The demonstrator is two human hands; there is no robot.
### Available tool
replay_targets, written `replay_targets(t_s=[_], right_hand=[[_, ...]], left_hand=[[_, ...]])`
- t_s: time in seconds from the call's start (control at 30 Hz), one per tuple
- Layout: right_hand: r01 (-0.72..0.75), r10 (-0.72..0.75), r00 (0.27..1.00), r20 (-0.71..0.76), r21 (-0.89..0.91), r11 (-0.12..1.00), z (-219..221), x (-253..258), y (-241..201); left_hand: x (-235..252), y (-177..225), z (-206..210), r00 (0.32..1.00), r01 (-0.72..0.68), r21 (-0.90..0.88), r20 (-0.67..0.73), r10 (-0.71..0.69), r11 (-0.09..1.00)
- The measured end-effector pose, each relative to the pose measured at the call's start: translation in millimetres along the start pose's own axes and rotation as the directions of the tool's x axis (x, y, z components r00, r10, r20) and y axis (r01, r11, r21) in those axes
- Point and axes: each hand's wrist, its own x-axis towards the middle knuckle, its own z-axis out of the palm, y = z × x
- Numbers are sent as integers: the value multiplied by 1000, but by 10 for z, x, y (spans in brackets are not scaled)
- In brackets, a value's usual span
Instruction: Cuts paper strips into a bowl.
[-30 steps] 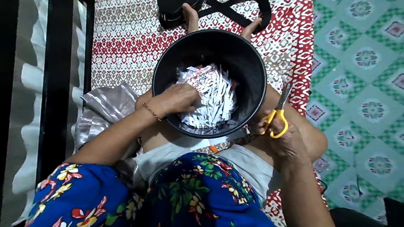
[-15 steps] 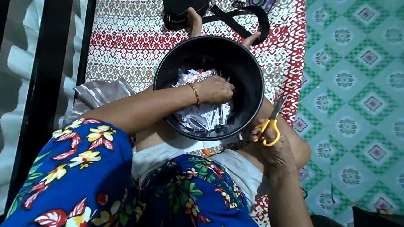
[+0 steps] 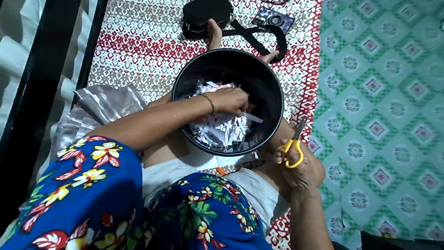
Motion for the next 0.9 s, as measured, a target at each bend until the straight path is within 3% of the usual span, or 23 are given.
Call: replay_targets(t_s=[0.13,0.27,0.37,0.6,0.9], right_hand=[[38,-37,999,7,-175,984,100,-195,-284],[84,-7,978,207,-365,927,267,-374,-452],[177,-3,923,386,-417,891,418,-431,-456],[225,7,898,440,-473,852,657,-356,-597],[228,5,910,415,-509,830,794,-340,-701]], left_hand=[[-196,-31,-109,992,-20,-272,-127,-15,962],[-370,-7,-126,978,-29,-527,-191,-85,849],[-453,81,-123,969,-46,-656,-211,-125,753],[-532,129,-59,976,-93,-781,-194,-98,617],[-542,116,-20,984,-131,-806,-179,-27,578]])
